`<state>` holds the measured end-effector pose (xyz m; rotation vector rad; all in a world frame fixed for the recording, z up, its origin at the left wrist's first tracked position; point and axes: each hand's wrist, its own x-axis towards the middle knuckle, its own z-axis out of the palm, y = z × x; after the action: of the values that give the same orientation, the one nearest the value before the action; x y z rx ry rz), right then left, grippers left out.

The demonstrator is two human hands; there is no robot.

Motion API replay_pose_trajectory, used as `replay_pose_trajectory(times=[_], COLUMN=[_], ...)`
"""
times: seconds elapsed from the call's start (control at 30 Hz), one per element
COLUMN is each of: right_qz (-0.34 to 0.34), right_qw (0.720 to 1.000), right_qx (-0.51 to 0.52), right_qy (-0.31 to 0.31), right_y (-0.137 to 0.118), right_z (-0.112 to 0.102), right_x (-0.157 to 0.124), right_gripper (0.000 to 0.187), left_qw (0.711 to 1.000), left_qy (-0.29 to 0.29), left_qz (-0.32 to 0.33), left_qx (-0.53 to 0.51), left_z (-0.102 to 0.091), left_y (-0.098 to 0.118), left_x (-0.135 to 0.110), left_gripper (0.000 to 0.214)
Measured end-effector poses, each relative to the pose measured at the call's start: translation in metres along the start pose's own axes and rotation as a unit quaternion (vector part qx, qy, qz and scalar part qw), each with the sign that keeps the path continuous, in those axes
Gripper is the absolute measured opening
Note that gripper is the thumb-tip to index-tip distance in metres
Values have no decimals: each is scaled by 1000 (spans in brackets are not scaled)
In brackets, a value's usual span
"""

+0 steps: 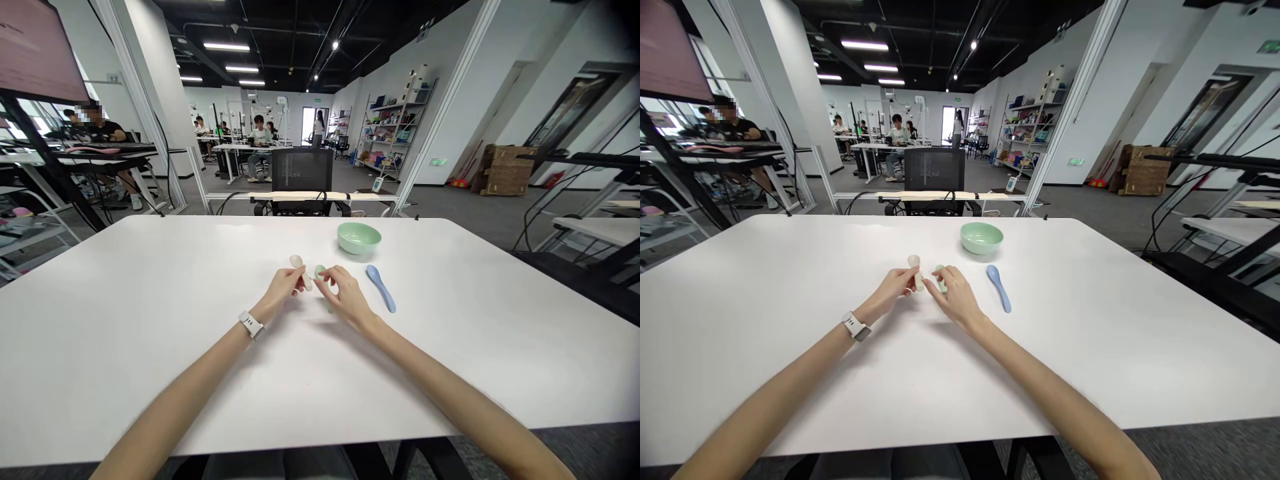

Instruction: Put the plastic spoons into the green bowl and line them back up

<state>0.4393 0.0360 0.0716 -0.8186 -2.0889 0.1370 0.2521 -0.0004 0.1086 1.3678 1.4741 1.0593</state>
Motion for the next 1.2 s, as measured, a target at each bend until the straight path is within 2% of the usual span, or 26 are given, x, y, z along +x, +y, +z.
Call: replay_pose_trajectory(times=[0.13, 0.23, 0.3, 0.4, 0.5, 0.57, 0.67, 0.73, 0.83, 0.97, 1.2], right_qz=[73, 96, 115, 148, 190, 223, 285, 332, 384, 414, 419], right_qw=[992, 988, 986, 985, 981, 972, 950, 930, 905, 887, 879], right_qx=[-97, -79, -41, -14, -38, -72, -125, -155, -179, -193, -225], right_qy=[-36, -93, -110, -87, -29, 14, 21, 11, -24, -67, -28], right_y=[17, 24, 30, 49, 85, 114, 153, 171, 185, 195, 205], right_z=[11, 21, 18, -6, -51, -84, -125, -141, -149, -148, -154], right_x=[-5, -9, -8, -4, -5, -11, -29, -41, -55, -64, -70], right_gripper=[34, 38, 45, 51, 57, 59, 58, 56, 52, 46, 38], left_qw=[996, 986, 978, 961, 944, 934, 919, 911, 900, 891, 882], left_qy=[28, 30, 32, 33, 22, 10, -12, -27, -38, -33, -24], left_qz=[6, 10, 12, 24, 44, 60, 85, 95, 96, 78, 35], left_qx=[88, 161, 207, 272, 325, 353, 384, 400, 423, 446, 469], left_z=[1, 15, 28, 47, 60, 64, 64, 63, 62, 65, 75], left_y=[-11, -15, -16, -16, -16, -16, -15, -14, -14, -14, -4], left_x=[15, 23, 26, 29, 29, 28, 26, 25, 23, 18, 5], left_gripper=[52, 50, 50, 51, 51, 49, 43, 39, 37, 41, 42])
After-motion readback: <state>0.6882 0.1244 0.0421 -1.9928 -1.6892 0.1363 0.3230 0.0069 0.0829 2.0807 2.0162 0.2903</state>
